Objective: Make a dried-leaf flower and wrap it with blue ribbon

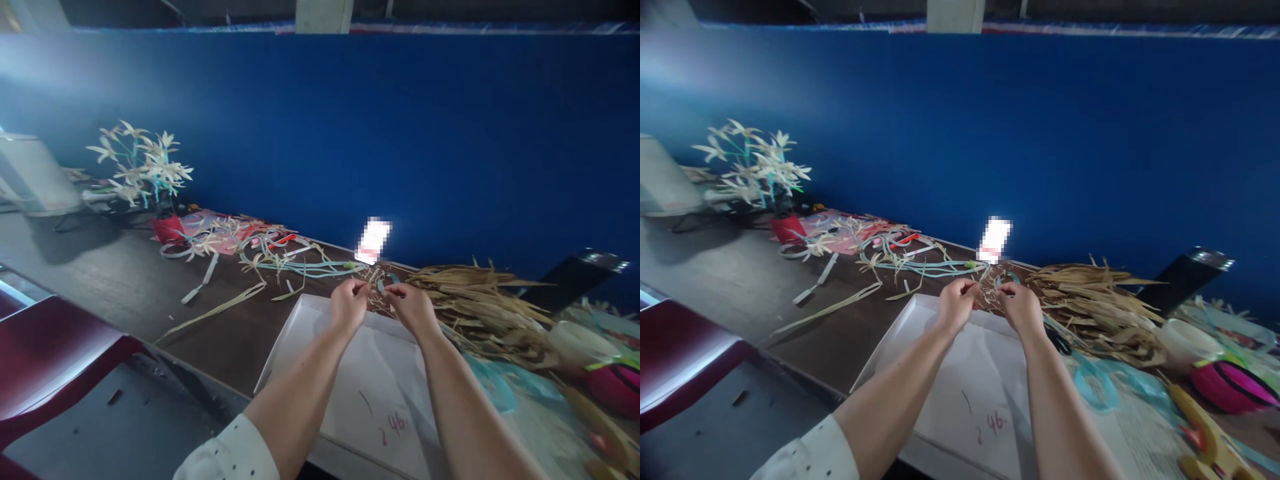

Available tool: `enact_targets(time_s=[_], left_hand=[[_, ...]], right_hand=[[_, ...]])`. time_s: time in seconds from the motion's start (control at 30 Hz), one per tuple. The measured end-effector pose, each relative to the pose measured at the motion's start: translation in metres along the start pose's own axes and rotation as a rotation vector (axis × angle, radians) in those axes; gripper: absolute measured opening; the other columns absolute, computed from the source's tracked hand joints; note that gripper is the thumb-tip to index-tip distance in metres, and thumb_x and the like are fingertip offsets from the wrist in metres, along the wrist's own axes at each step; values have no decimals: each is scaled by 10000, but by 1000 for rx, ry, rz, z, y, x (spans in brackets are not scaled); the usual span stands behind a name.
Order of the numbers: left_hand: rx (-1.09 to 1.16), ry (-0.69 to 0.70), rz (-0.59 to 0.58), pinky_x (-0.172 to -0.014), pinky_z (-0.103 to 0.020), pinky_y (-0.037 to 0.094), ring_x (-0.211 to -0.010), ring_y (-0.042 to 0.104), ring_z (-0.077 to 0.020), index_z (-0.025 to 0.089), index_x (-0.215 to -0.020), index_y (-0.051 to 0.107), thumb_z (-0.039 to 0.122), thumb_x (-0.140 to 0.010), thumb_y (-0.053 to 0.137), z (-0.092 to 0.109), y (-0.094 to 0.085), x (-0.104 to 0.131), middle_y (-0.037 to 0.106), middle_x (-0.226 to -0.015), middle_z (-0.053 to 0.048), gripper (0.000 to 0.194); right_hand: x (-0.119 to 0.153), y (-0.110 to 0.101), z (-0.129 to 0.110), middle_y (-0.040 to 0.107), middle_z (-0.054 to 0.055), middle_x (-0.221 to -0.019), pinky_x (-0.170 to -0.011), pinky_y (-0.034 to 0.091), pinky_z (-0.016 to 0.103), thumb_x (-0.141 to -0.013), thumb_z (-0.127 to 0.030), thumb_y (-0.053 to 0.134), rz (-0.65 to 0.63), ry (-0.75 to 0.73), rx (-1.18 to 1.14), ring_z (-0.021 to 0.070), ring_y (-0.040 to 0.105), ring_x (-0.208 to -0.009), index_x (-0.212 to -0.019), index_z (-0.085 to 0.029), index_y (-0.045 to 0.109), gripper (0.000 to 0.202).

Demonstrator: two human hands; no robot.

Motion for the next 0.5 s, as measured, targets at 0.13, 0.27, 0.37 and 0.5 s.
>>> enact_targets(time_s=[0.13,0.27,0.37,0.5], left_hand=[[-28,43,-5,-596,-204,441,-650,594,-120,169,-801,653,324,-772,533,-1,2,0,676,-767,-36,198],[1,17,-40,-540,-197,430,-575,575,-107,157,-784,641,340,-776,525,0,6,2,665,-739,-36,217],[13,3,-67,-500,-194,418,-508,549,-95,155,-774,636,344,-775,526,3,7,4,650,-686,-24,219],[23,0,-71,-482,-192,412,-484,540,-90,154,-779,636,341,-771,530,4,7,5,643,-670,-18,215]], right_hand=[[11,1,14,621,6,-624,-477,363,234,-633,-387,657,-50,134,-569,124,521,-517,-861,-168,668,316],[21,11,13,530,-45,-539,-384,254,182,-552,-336,752,-149,221,-930,63,397,-423,-902,-152,619,418],[23,9,13,513,-59,-546,-372,220,159,-536,-310,780,-135,212,-996,43,360,-421,-884,-163,595,421],[25,9,14,552,-51,-622,-379,244,145,-565,-299,776,-134,184,-1089,31,369,-437,-926,-188,580,425]])
Point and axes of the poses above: each hand's wrist, its own x-axis away from the middle knuckle, its own y-axis out of the palm, z = x × y, the point moved 9 cm from there along -x, towards the middle knuckle
